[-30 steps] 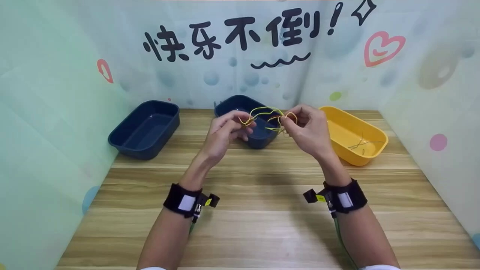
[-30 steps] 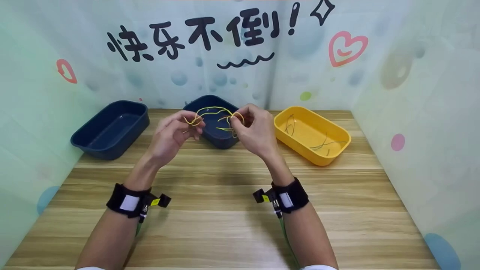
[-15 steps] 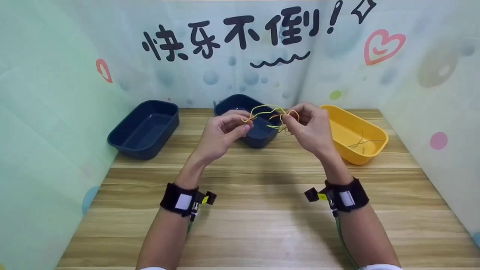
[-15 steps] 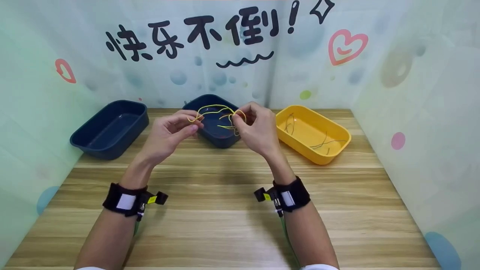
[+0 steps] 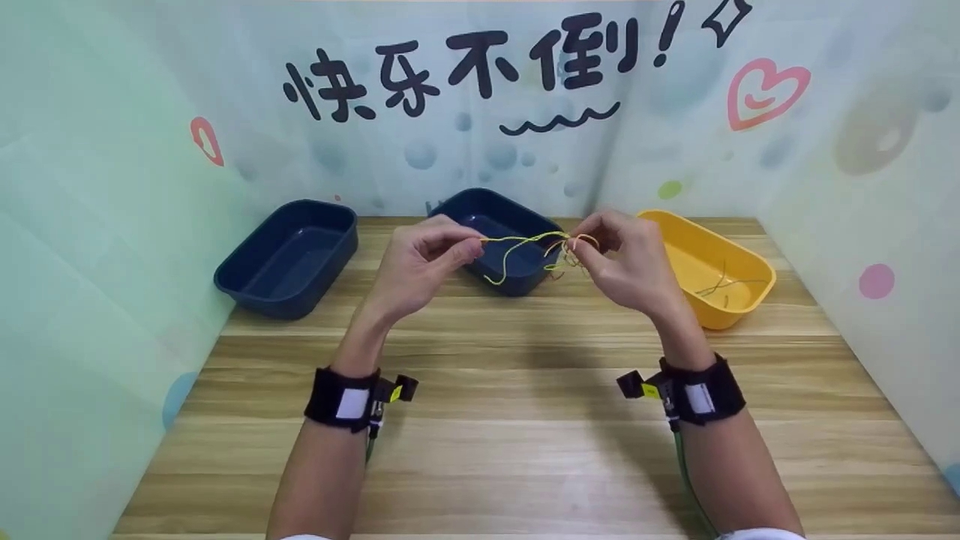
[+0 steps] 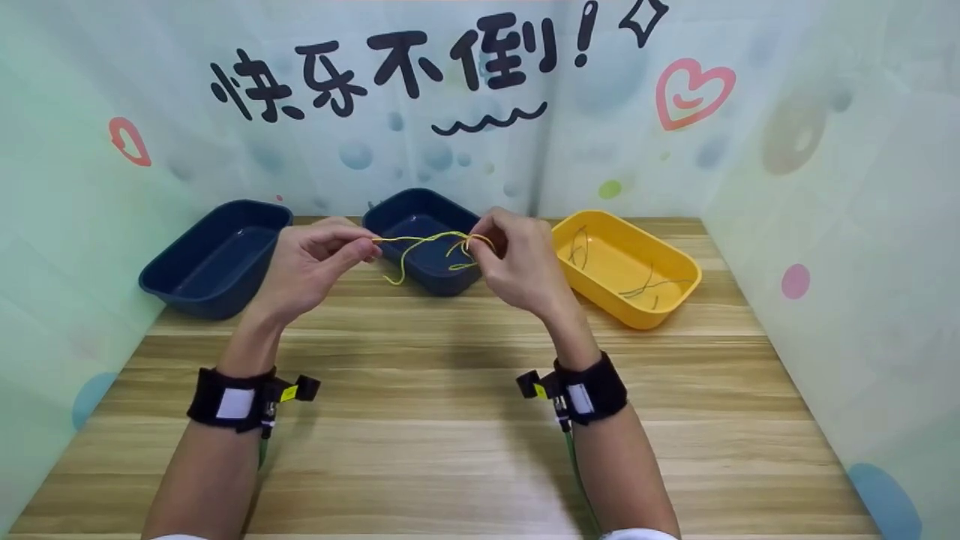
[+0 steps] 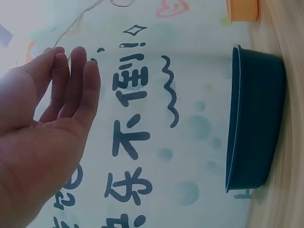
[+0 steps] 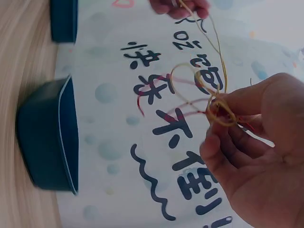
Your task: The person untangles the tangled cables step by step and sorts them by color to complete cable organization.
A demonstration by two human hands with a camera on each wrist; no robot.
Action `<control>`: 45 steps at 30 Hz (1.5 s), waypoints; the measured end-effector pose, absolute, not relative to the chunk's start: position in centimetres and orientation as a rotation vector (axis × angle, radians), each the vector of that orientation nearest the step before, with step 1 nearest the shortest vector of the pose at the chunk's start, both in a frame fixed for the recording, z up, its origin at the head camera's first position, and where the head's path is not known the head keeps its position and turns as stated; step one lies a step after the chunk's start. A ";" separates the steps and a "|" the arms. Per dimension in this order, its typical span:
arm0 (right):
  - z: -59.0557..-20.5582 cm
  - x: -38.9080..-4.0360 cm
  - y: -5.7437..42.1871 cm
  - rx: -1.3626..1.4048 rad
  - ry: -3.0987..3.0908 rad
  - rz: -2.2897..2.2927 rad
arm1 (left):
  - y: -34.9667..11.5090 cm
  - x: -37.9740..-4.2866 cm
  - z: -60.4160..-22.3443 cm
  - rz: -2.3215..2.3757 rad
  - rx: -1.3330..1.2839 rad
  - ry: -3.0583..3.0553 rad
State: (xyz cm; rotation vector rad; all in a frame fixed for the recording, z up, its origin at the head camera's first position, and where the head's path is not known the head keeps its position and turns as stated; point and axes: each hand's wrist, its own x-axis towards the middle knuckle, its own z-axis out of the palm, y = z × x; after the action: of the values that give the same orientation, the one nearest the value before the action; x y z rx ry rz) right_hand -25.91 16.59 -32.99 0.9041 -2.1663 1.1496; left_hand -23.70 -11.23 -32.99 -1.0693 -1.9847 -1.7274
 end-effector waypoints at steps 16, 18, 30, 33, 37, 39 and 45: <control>-32.3 -25.2 15.8 0.691 -2.096 1.893 | -11.5 -23.2 -32.6 -1.345 -0.978 -2.073; -32.1 -25.1 16.2 0.763 -2.137 1.907 | -11.8 -23.5 -32.7 -1.318 -0.959 -2.029; -32.0 -24.2 16.8 0.975 -2.311 1.802 | -13.8 -24.4 -33.0 -1.214 -0.848 -1.811; -32.1 -24.4 17.1 0.996 -2.293 1.816 | -14.4 -24.4 -32.9 -1.225 -0.810 -1.814; -32.6 -25.3 17.8 1.009 -2.287 1.810 | -15.1 -24.3 -32.6 -1.220 -0.783 -1.823; -32.9 -25.8 18.1 0.996 -2.298 1.788 | -15.4 -24.3 -32.4 -1.209 -0.779 -1.830; -33.4 -26.6 18.5 0.980 -2.294 1.755 | -16.1 -24.5 -32.1 -1.195 -0.775 -1.816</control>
State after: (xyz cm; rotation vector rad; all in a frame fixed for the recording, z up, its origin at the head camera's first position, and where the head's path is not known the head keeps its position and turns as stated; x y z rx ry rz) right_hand -26.62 18.54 -33.41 0.9797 -2.2943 1.7547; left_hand -24.49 -16.15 -32.07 -0.7751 -1.8162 -1.1947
